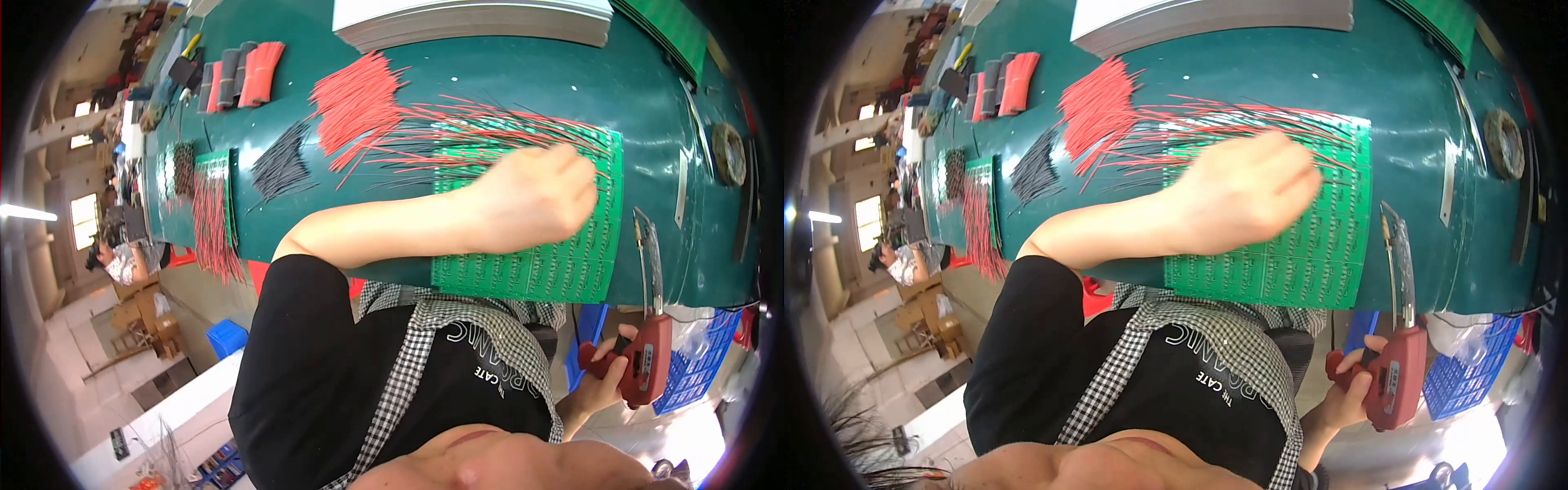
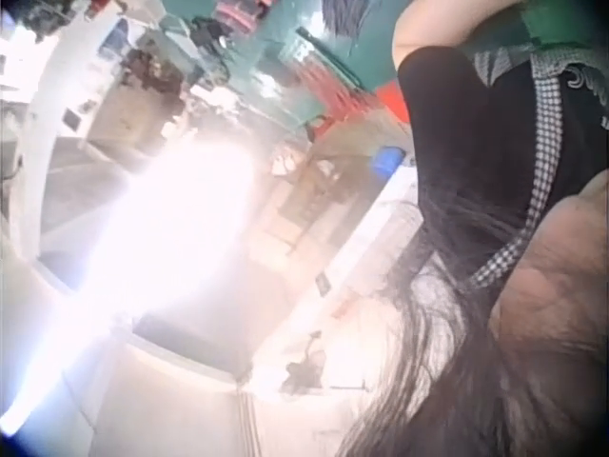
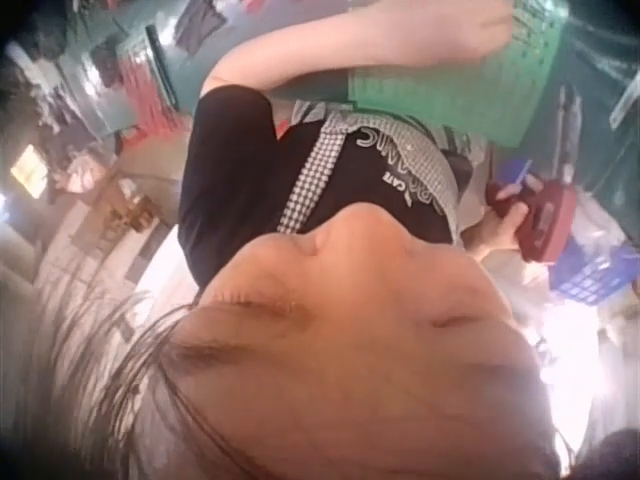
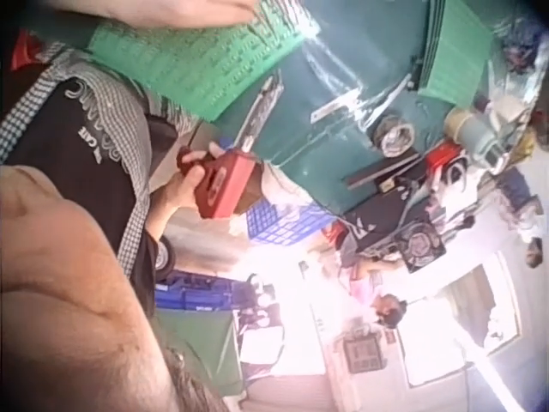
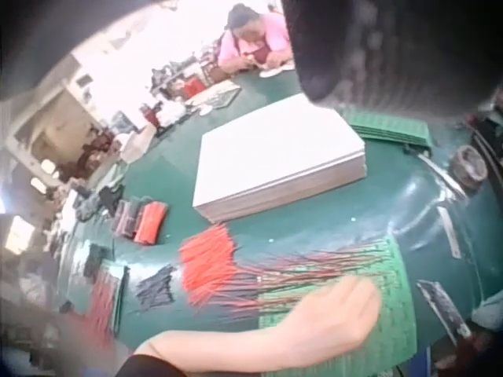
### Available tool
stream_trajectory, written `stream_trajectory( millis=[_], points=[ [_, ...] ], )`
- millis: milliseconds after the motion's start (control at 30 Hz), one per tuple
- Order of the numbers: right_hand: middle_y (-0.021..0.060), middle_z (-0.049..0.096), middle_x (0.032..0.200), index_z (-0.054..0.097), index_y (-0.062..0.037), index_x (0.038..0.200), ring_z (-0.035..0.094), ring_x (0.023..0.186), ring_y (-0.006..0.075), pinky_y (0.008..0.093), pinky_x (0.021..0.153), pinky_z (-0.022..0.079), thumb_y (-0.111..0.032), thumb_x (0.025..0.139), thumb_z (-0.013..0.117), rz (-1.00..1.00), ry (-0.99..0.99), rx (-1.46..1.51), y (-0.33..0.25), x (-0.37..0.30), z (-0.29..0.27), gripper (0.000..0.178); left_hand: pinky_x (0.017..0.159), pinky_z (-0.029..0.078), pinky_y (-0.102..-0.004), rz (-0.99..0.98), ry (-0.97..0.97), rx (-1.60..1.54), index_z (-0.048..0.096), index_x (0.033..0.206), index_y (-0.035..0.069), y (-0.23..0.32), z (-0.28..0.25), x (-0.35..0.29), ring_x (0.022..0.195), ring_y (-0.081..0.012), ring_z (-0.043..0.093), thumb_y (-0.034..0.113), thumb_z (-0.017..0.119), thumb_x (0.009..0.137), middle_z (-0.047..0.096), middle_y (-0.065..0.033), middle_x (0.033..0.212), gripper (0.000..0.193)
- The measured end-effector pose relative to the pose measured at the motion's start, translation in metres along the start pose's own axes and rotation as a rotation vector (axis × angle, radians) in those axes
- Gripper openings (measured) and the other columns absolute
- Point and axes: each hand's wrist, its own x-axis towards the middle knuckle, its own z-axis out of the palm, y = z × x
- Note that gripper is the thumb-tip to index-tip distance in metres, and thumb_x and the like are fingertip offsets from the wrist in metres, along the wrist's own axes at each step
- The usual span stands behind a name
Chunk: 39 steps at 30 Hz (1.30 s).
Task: Soldering red wires onto a green printed circuit board at a factory workbench.
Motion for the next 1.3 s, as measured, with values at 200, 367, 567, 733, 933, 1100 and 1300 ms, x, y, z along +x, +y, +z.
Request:
stream_trajectory(
  millis=[200, 367, 567, 733, 933, 1100, 1300],
  points=[
    [0.0179, 0.056, 0.106, 0.044, 0.006, 0.117, 0.05, 0.056, 0.0146, 0.0233, 0.048, 0.038, -0.027, 0.088, 0.063, -0.029, -0.037, -0.017, -0.008, -0.004, 0.013, 0.048, 0.071, 0.051, -0.0382, -0.509, 0.06, 0.257, 0.066, 0.09, 0.001, -0.067, -0.081, -0.092, 0.081, -0.0309, 0.062, 0.0, 0.061, 0.076, 0.063, -0.0129, 0.087, 0.015],
    [0.0178, 0.055, 0.115, 0.045, 0.0055, 0.12, 0.049, 0.061, 0.0142, 0.0222, 0.051, 0.039, -0.014, 0.089, 0.055, -0.008, -0.116, 0.053, -0.005, -0.012, 0.016, 0.038, 0.074, 0.05, -0.0388, -0.865, 0.012, 0.403, 0.066, 0.092, 0.003, -0.1, -0.112, -0.185, 0.087, -0.0302, 0.06, 0.007, 0.06, 0.082, 0.062, -0.0103, 0.089, 0.012],
    [0.0172, 0.058, 0.106, 0.046, 0.0046, 0.116, 0.051, 0.057, 0.0144, 0.0229, 0.049, 0.037, -0.029, 0.086, 0.066, -0.019, -0.092, -0.022, -0.014, -0.018, 0.036, 0.049, 0.081, 0.047, -0.038, -0.718, 0.053, 0.224, 0.066, 0.098, 0.0, -0.122, -0.086, -0.152, 0.093, -0.0321, 0.059, 0.014, 0.064, 0.083, 0.063, -0.0149, 0.099, 0.021],
    [0.0169, 0.058, 0.105, 0.047, 0.0045, 0.117, 0.051, 0.057, 0.0145, 0.0232, 0.049, 0.039, -0.03, 0.086, 0.066, -0.017, -0.043, -0.029, -0.019, -0.029, 0.037, 0.05, 0.079, 0.049, -0.0365, -0.761, -0.204, 0.038, 0.066, 0.097, -0.001, -0.141, -0.065, -0.125, 0.089, -0.0308, 0.061, 0.019, 0.068, 0.08, 0.065, -0.0148, 0.094, 0.026],
    [0.0168, 0.058, 0.105, 0.046, 0.0039, 0.119, 0.052, 0.058, 0.0142, 0.0233, 0.05, 0.04, -0.03, 0.086, 0.067, 0.017, -0.034, -0.008, -0.021, -0.032, 0.036, 0.052, 0.074, 0.051, -0.0343, -0.87, -0.22, -0.199, 0.069, 0.09, -0.002, -0.159, -0.072, -0.12, 0.076, -0.026, 0.066, 0.015, 0.07, 0.077, 0.069, -0.0139, 0.081, 0.022],
    [0.017, 0.058, 0.105, 0.045, 0.0031, 0.121, 0.052, 0.058, 0.0143, 0.0236, 0.05, 0.041, -0.027, 0.086, 0.067, -0.011, -0.078, 0.001, -0.021, -0.03, 0.035, 0.052, 0.07, 0.053, -0.0297, -0.986, -0.135, -0.438, 0.068, 0.092, -0.006, -0.174, -0.079, -0.126, 0.073, -0.0177, 0.068, 0.009, 0.069, 0.079, 0.07, -0.015, 0.08, 0.02],
    [0.017, 0.059, 0.105, 0.046, 0.0029, 0.12, 0.052, 0.057, 0.0152, 0.0242, 0.05, 0.042, -0.026, 0.086, 0.066, -0.043, -0.099, -0.025, -0.023, -0.03, 0.036, 0.049, 0.073, 0.053, -0.0261, -0.974, -0.037, -0.671, 0.063, 0.102, -0.01, -0.182, -0.091, -0.139, 0.078, -0.0149, 0.067, 0.004, 0.062, 0.085, 0.07, -0.0128, 0.085, 0.022]
  ],
)
